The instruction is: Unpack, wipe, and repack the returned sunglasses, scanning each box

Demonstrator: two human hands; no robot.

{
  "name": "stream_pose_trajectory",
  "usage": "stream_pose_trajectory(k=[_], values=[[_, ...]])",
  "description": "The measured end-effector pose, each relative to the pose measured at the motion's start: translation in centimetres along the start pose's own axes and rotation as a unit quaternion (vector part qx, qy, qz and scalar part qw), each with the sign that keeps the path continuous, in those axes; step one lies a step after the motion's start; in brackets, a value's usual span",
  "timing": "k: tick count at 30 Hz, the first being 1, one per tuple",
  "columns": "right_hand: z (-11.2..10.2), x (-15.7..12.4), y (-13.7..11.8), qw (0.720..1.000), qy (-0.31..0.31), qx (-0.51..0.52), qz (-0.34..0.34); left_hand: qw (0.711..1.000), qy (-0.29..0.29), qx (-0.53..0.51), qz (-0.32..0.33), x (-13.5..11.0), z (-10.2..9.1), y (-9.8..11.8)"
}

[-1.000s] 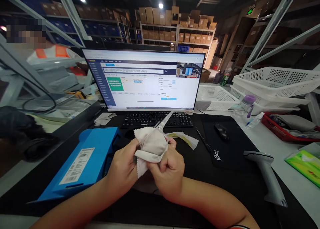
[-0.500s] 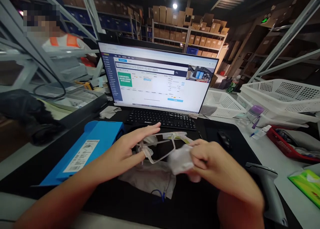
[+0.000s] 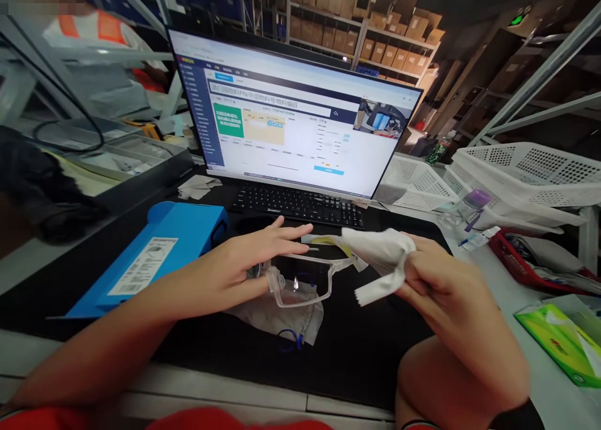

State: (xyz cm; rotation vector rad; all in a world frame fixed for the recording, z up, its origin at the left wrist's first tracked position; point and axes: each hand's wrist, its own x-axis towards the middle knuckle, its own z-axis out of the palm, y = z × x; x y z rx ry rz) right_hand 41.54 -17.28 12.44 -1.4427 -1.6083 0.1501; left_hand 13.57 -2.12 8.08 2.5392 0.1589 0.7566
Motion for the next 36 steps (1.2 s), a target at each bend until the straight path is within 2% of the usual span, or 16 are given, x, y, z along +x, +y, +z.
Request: stream_pose_trajectory(k=[2,5,6,8,10,12,16,18,21,23,25,27,30,32,34,36], values=[[1.7,0.8,-0.2,0.995,-0.081,-0.025,-0.051,1.000,-0.011,0.009,0.004,0.0,0.1,-0.1],[4.0,1.3,0.1,0.982,-0.170,0.027,-0.077,0.999,-0.023,0.032,0.011,0.1,0.6,-0.5],[4.7,1.3,0.2,0.976,-0.201,0.044,-0.074,0.999,-0.011,0.039,0.013,0.1,0.9,-0.6],[5.6,1.3,0.3,0.964,-0.248,0.068,-0.065,0.997,0.051,0.054,0.012,0.2,1.4,-0.9],[6.0,1.3,0.5,0.956,-0.275,0.089,-0.042,0.988,0.137,0.072,0.012,0.2,1.8,-1.0],[5.7,1.5,0.8,0.954,-0.279,0.109,-0.013,0.977,0.190,0.092,0.020,0.1,1.9,-1.1],[4.8,2.1,1.4,0.945,-0.298,0.136,0.007,0.973,0.192,0.118,0.040,-0.1,2.0,-0.9],[5.5,2.1,1.2,0.950,-0.286,0.127,0.004,0.973,0.173,0.149,0.044,-0.1,2.5,-0.9],[8.6,1.2,-0.1,0.979,-0.198,0.037,-0.040,0.963,0.143,0.217,0.076,0.0,3.7,-1.2],[10.9,0.4,-1.3,0.988,-0.125,-0.059,-0.074,0.951,0.155,0.247,0.099,0.1,4.3,-1.4],[12.0,-0.1,-1.9,0.985,-0.070,-0.130,-0.088,0.946,0.180,0.247,0.106,0.2,4.5,-1.4],[11.1,0.2,-1.8,0.983,-0.100,-0.118,-0.098,0.953,0.190,0.213,0.104,0.3,4.2,-1.3],[7.2,1.2,-0.4,0.956,-0.270,0.004,-0.112,0.967,0.194,0.142,0.084,0.2,3.2,-0.8],[5.1,1.7,0.3,0.934,-0.334,0.056,-0.113,0.973,0.195,0.110,0.062,0.1,2.8,-0.6],[4.8,1.6,0.2,0.934,-0.335,0.063,-0.106,0.975,0.193,0.101,0.051,0.0,2.8,-0.6],[6.3,0.9,-0.4,0.955,-0.281,0.024,-0.092,0.974,0.183,0.121,0.060,0.0,3.3,-0.7]])
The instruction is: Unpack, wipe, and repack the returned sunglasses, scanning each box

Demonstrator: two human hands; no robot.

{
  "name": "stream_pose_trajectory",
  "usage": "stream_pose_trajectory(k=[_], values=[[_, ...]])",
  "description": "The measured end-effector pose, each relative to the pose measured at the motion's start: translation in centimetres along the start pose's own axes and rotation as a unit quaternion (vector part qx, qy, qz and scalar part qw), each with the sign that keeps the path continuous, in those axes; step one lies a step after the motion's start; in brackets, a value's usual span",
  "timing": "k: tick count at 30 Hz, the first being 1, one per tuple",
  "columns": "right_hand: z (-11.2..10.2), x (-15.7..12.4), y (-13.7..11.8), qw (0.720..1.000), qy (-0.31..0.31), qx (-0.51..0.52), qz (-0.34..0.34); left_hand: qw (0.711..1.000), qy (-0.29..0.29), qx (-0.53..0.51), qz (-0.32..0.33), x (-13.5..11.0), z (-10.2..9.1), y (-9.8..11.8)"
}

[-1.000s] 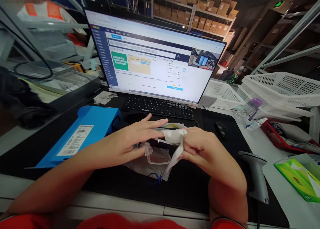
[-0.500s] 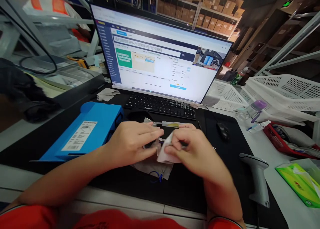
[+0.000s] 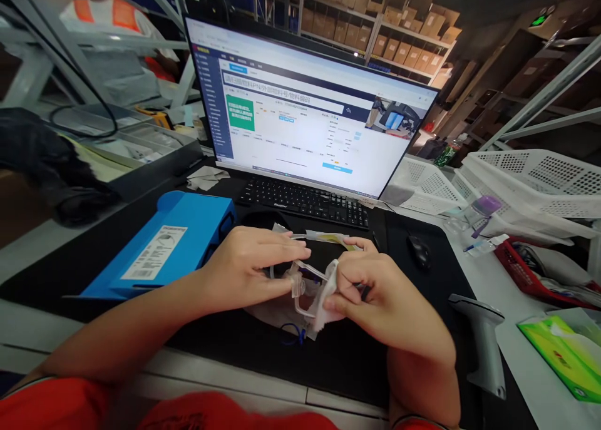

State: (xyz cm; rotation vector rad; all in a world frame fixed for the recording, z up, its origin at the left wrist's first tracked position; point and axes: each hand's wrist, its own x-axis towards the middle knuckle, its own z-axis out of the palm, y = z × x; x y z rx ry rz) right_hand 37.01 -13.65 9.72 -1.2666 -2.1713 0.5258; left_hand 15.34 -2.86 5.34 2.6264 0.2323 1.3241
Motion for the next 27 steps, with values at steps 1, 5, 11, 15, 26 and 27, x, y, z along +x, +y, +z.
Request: stream_pose_trajectory(k=[1,5,11,15,26,27], values=[[1.2,0.4,-0.4,0.999,0.037,-0.033,0.015,1.000,-0.003,0.015,0.011,-0.1,0.3,0.0],[4.7,1.7,-1.1,0.982,0.142,-0.122,0.030,0.999,-0.021,0.045,0.013,-0.4,1.2,0.4],[-0.7,0.8,1.8,0.995,-0.057,0.069,-0.049,0.999,0.019,-0.016,-0.039,0.1,-0.4,0.9],[-1.3,0.6,1.7,0.994,-0.062,0.075,-0.053,0.999,0.020,0.001,-0.032,0.3,-1.5,1.0],[2.6,0.8,-1.0,0.998,0.051,-0.038,-0.024,0.999,-0.012,0.033,0.021,-0.5,-0.3,1.8],[1.5,0.6,-0.4,0.999,0.009,0.006,-0.041,1.000,-0.002,0.018,0.009,-0.4,-0.6,1.9]])
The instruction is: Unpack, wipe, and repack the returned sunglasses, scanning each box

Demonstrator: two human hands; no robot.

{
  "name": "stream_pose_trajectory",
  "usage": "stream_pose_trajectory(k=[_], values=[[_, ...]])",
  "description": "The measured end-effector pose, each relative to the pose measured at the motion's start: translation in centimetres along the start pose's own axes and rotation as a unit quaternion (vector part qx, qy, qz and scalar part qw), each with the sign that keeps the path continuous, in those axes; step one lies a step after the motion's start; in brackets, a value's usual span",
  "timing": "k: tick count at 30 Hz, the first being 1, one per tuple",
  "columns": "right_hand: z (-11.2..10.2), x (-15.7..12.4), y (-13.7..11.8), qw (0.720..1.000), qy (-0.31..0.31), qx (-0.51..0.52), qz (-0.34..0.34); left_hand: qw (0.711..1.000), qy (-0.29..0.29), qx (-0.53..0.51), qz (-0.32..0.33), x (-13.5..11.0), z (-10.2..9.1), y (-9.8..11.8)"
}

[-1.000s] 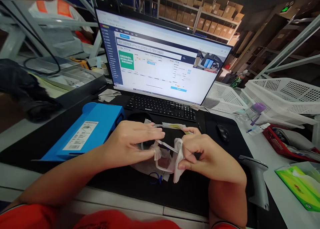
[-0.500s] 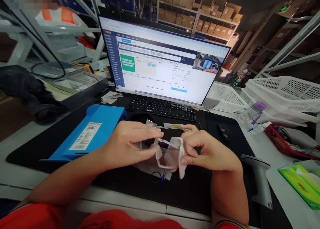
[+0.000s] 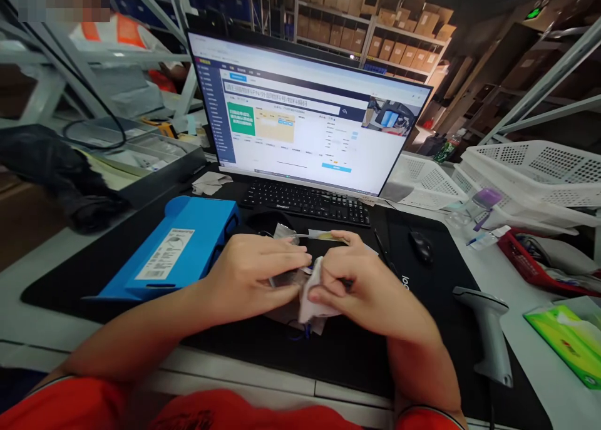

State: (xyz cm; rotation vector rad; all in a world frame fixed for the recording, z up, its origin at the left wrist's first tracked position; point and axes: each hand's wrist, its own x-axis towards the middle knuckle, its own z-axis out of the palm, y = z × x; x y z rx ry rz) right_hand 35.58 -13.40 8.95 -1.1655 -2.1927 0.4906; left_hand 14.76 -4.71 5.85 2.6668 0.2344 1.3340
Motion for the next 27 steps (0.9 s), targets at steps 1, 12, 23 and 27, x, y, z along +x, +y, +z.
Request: stream_pose_trajectory(k=[1,12,23,27], values=[[-1.1,-0.2,0.7,0.998,-0.034,0.043,-0.018,1.000,0.012,-0.016,-0.010,0.1,-0.2,0.1],[-4.1,-1.4,5.1,0.899,0.238,0.336,0.149,0.976,0.059,-0.095,-0.185,0.9,-0.5,-0.5],[-8.1,-6.3,2.0,0.946,0.239,0.047,0.214,0.980,0.113,-0.005,-0.163,1.1,-1.4,-0.6],[-8.4,-6.1,1.6,0.955,0.202,-0.133,0.170,0.981,0.111,-0.005,-0.157,1.2,-1.6,-0.5]])
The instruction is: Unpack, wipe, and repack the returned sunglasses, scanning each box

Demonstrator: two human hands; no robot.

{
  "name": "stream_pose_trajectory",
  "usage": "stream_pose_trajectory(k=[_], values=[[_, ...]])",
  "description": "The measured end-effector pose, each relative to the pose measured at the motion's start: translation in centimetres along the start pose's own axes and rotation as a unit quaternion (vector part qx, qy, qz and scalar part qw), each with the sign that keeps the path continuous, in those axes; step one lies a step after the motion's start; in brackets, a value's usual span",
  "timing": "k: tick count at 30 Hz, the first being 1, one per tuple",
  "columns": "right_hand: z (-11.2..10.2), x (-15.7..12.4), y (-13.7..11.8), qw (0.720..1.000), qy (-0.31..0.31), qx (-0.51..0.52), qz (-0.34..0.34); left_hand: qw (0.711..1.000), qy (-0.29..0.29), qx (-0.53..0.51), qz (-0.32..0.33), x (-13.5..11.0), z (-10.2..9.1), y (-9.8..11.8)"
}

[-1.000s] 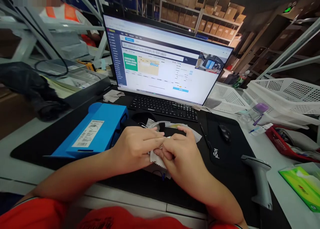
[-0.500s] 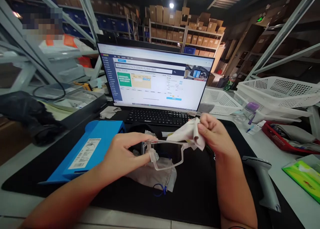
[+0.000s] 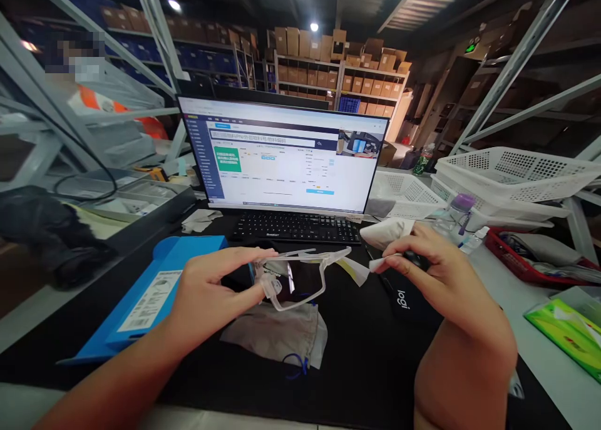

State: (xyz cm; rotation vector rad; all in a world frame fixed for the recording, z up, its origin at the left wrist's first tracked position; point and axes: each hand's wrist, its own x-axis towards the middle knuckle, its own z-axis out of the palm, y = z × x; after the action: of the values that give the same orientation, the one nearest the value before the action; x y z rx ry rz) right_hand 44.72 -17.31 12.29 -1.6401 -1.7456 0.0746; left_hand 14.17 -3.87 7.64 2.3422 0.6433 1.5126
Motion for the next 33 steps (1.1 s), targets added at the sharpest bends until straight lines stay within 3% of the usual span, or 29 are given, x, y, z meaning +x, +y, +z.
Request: stream_pose_trajectory(k=[3,8,13,18,23,25,29,33], values=[[0.2,0.1,-0.2,1.000,-0.013,0.002,-0.019,1.000,0.000,-0.002,-0.003,0.0,0.0,0.0],[0.8,0.1,-0.7,0.987,0.029,0.156,0.038,1.000,0.010,-0.001,-0.004,-0.2,0.1,-0.2],[2.2,0.6,-0.4,0.962,0.000,0.263,0.074,1.000,0.029,0.006,-0.008,-0.2,0.0,-0.1],[6.9,1.0,-1.6,0.917,0.028,0.388,0.085,0.995,0.085,0.004,-0.047,-0.3,0.3,-0.2],[13.1,0.6,-5.0,0.865,-0.007,0.497,0.065,0.991,0.125,0.006,-0.046,-0.6,1.4,-0.9],[15.1,0.2,-6.1,0.872,0.051,0.483,0.059,0.992,0.125,0.014,-0.030,-0.9,2.0,-1.0],[18.1,-0.5,-7.4,0.899,0.224,0.376,0.029,0.992,0.120,0.013,0.025,-1.6,3.0,-0.8],[20.1,-0.8,-8.0,0.884,0.326,0.334,0.032,0.985,0.131,0.039,0.106,-2.4,3.6,-0.9]])
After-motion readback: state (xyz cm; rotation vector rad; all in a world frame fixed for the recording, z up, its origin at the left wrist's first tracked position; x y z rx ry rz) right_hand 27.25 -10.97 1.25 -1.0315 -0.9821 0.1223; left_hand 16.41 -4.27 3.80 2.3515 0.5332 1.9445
